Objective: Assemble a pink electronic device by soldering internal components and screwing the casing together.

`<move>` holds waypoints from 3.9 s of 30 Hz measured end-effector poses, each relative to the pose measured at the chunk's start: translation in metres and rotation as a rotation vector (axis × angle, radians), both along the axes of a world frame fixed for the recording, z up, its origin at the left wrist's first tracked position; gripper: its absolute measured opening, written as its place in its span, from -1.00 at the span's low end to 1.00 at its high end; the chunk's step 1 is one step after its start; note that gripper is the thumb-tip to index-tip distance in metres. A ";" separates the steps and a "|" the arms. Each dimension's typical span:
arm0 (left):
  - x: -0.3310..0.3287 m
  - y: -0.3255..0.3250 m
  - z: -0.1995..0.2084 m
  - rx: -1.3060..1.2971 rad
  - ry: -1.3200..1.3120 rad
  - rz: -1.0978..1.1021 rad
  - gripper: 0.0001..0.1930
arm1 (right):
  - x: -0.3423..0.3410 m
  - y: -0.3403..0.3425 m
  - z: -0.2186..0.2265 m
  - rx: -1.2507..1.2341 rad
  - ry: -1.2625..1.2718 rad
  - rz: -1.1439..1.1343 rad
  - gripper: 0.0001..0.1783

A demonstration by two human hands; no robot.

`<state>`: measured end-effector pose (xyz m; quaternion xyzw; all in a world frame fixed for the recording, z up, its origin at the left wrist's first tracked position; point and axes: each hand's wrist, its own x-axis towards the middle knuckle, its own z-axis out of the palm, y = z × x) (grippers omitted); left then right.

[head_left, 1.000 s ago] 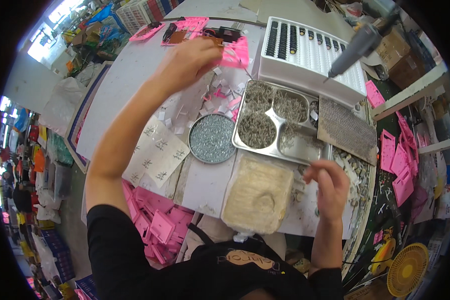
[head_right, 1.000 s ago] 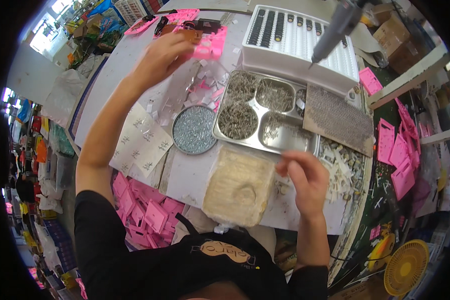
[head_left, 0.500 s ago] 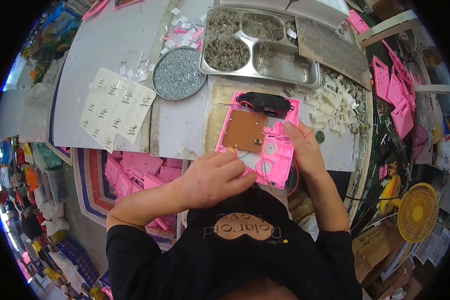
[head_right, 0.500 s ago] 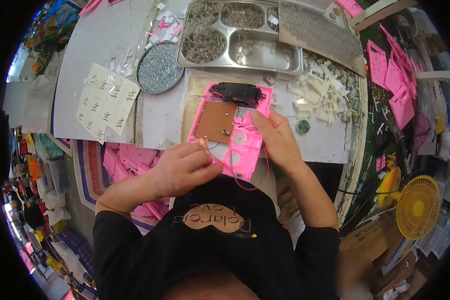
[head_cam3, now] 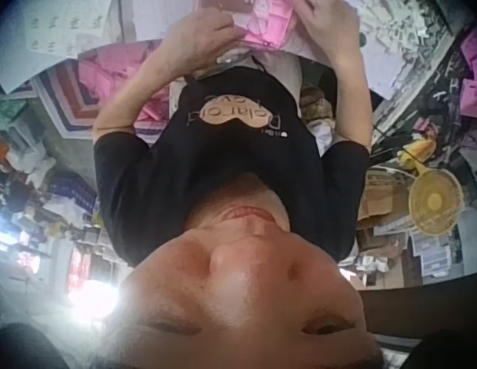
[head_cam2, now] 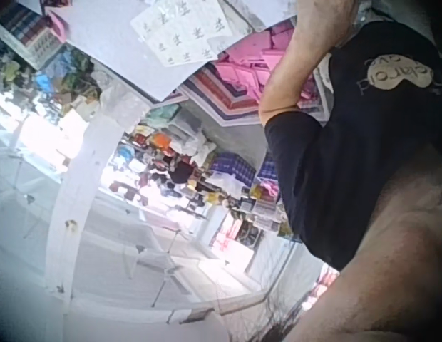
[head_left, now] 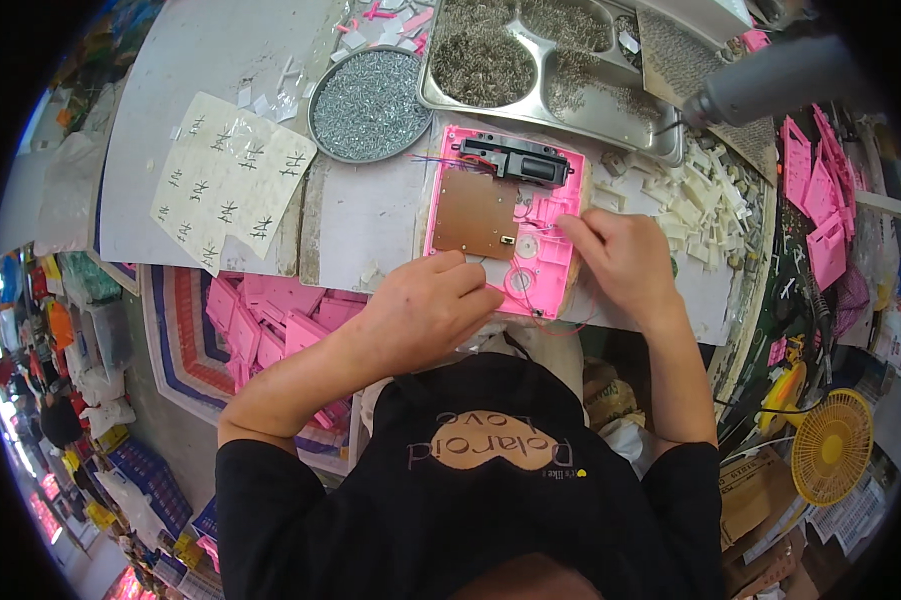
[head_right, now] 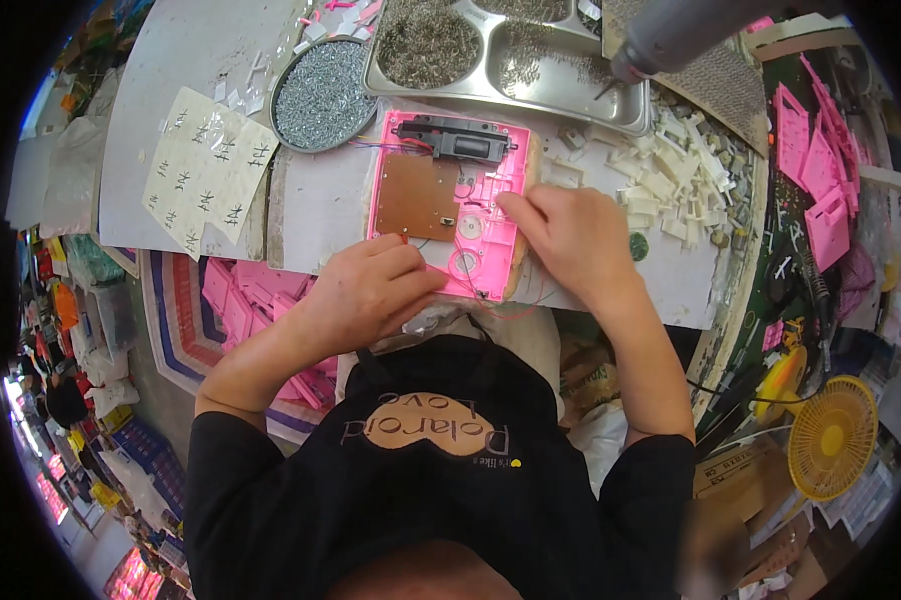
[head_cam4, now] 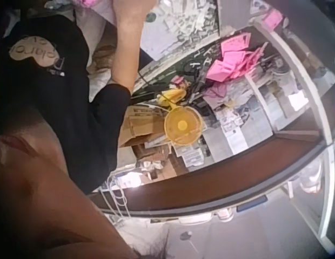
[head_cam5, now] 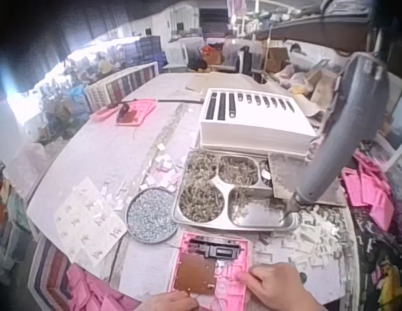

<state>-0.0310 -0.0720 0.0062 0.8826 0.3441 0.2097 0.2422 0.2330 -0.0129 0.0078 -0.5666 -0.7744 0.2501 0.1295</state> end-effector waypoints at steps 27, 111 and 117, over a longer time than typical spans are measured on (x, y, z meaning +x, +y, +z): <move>-0.054 -0.059 -0.039 -0.003 -0.047 0.200 -0.83 | -0.099 -0.057 -0.001 0.413 0.162 0.412 -0.74; -0.057 -0.008 -0.014 -0.193 -0.112 0.119 -0.68 | 0.011 -0.013 0.004 0.375 0.266 0.318 -0.67; -0.033 0.072 0.053 -0.290 -0.019 -0.035 -0.83 | 0.041 0.009 -0.010 0.442 -0.147 0.146 -0.80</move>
